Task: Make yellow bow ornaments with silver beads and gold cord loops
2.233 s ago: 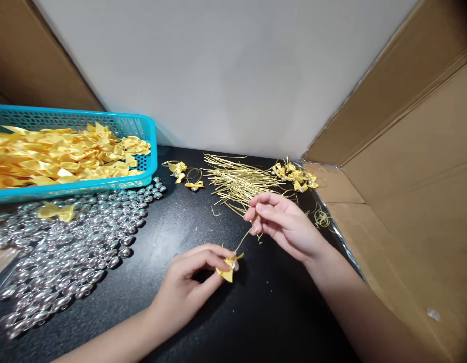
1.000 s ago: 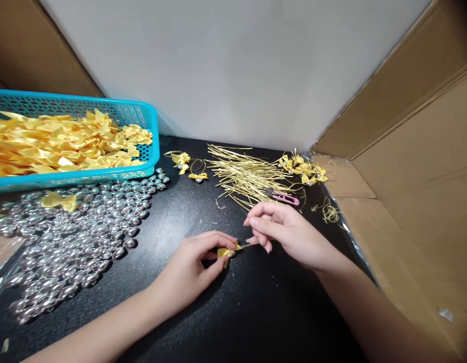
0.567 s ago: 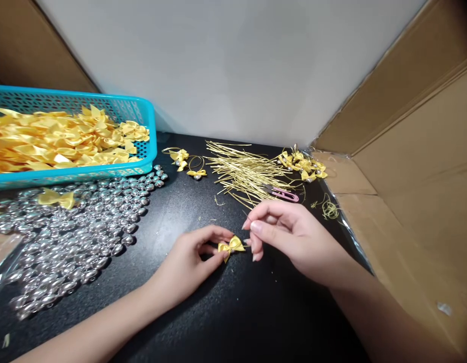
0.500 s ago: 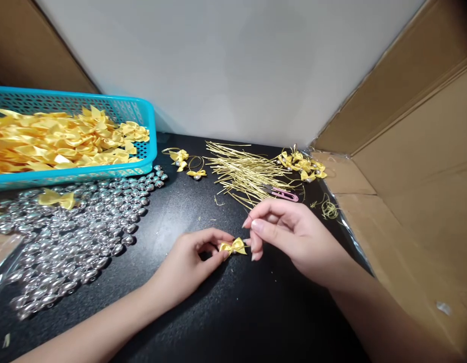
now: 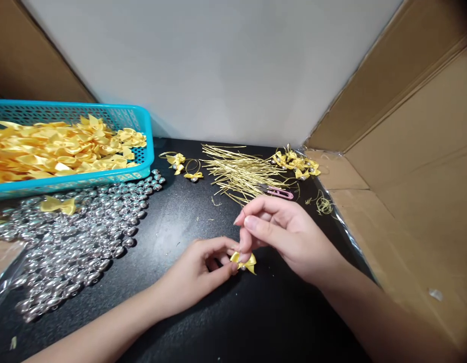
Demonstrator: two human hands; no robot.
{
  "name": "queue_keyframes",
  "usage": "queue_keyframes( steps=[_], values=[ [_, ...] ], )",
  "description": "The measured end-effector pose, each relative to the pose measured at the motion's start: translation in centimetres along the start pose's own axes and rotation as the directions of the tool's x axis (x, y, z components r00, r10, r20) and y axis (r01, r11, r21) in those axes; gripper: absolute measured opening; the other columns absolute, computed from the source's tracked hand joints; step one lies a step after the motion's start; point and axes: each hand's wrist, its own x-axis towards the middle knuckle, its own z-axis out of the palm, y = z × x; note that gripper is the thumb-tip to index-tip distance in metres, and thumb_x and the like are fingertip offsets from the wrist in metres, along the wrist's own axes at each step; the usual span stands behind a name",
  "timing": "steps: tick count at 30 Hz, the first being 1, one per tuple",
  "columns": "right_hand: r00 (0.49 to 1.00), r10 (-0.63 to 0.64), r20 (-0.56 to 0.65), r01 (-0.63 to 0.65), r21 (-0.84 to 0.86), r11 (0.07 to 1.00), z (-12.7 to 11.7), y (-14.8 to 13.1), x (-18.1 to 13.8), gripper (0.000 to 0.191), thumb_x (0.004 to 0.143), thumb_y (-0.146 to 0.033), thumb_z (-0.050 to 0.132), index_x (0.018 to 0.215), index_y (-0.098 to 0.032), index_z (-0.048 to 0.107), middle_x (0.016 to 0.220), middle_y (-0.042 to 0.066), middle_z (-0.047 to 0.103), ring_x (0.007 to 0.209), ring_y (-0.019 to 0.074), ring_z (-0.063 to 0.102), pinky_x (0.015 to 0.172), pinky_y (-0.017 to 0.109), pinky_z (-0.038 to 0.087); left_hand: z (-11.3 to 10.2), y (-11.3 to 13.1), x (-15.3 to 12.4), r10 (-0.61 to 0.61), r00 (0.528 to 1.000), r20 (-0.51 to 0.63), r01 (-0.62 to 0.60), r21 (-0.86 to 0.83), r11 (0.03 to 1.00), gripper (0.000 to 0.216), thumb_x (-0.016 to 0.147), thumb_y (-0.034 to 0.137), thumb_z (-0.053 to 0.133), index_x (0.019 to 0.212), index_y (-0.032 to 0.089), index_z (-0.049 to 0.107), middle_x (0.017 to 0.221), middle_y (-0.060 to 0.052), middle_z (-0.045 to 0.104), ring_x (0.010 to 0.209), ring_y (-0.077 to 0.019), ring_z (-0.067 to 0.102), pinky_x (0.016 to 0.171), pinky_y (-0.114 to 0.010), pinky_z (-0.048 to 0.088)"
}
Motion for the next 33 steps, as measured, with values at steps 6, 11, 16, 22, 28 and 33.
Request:
queue_keyframes(
  steps=[6,11,16,22,28,33],
  values=[
    [1.000,0.001,0.013,-0.001,0.011,1.000,0.4,-0.1,-0.1,0.005,0.086,-0.018,0.058,0.081,-0.017,0.060,0.062,-0.003,0.063,0.055,0.0084,0.063,0.059,0.022,0.055,0.7,-0.3,0.0,-0.072,0.997,0.037,0.077,-0.157,0.985,0.015,0.081,0.027,0.068,0.092,0.018,0.064,0.084,-0.001,0.069,0.077,-0.0168,0.063,0.068,-0.027,0.051],
    [1.000,-0.008,-0.005,0.008,-0.022,1.000,0.2,-0.1,0.2,0.007,0.087,-0.016,0.056,0.082,-0.016,0.061,0.063,-0.003,0.063,0.055,0.0085,0.062,0.056,0.021,0.053,1.0,-0.5,-0.1,-0.106,0.990,0.095,0.127,-0.246,0.961,0.023,0.080,0.026,0.070,0.101,0.017,0.065,0.091,-0.004,0.070,0.084,-0.0175,0.064,0.079,-0.030,0.051],
    [1.000,-0.018,-0.015,0.017,-0.075,0.997,0.2,-0.3,0.2,0.008,0.087,-0.017,0.056,0.081,-0.017,0.060,0.062,-0.003,0.063,0.050,0.0078,0.058,0.057,0.024,0.054,1.2,-0.8,-0.2,-0.113,0.990,0.080,0.131,-0.295,0.947,0.027,0.078,0.026,0.072,0.103,0.018,0.064,0.086,0.000,0.065,0.078,-0.0146,0.061,0.076,-0.028,0.050],
    [0.999,-0.023,-0.037,0.019,-0.097,0.995,0.0,-0.3,0.4,0.008,0.087,-0.017,0.056,0.080,-0.017,0.060,0.062,-0.003,0.063,0.053,0.0088,0.061,0.058,0.023,0.054,1.3,-0.7,-0.3,-0.063,0.997,0.034,0.068,-0.160,0.985,0.023,0.077,0.022,0.068,0.098,0.018,0.061,0.080,0.001,0.061,0.067,-0.0121,0.055,0.061,-0.023,0.044],
    [0.998,-0.027,-0.050,0.025,-0.032,0.999,-0.5,-0.3,0.8,0.009,0.084,-0.023,0.064,0.079,-0.016,0.061,0.063,-0.003,0.062,0.058,0.0083,0.062,0.062,0.022,0.055,1.4,-0.7,-0.6,-0.045,0.999,0.006,0.046,-0.076,0.996,0.019,0.077,0.026,0.067,0.093,0.017,0.063,0.076,0.000,0.061,0.064,-0.0128,0.055,0.060,-0.024,0.044],
    [0.989,-0.080,-0.126,0.081,0.004,0.997,-1.2,-0.1,1.1,0.009,0.085,-0.024,0.064,0.081,-0.017,0.062,0.064,-0.003,0.064,0.057,0.0086,0.065,0.064,0.023,0.056,1.3,-1.2,-0.4,-0.092,0.995,-0.040,0.079,-0.253,0.964,0.031,0.080,0.030,0.070,0.107,0.020,0.059,0.078,0.002,0.060,0.067,-0.0116,0.056,0.062,-0.023,0.046]
  ],
)
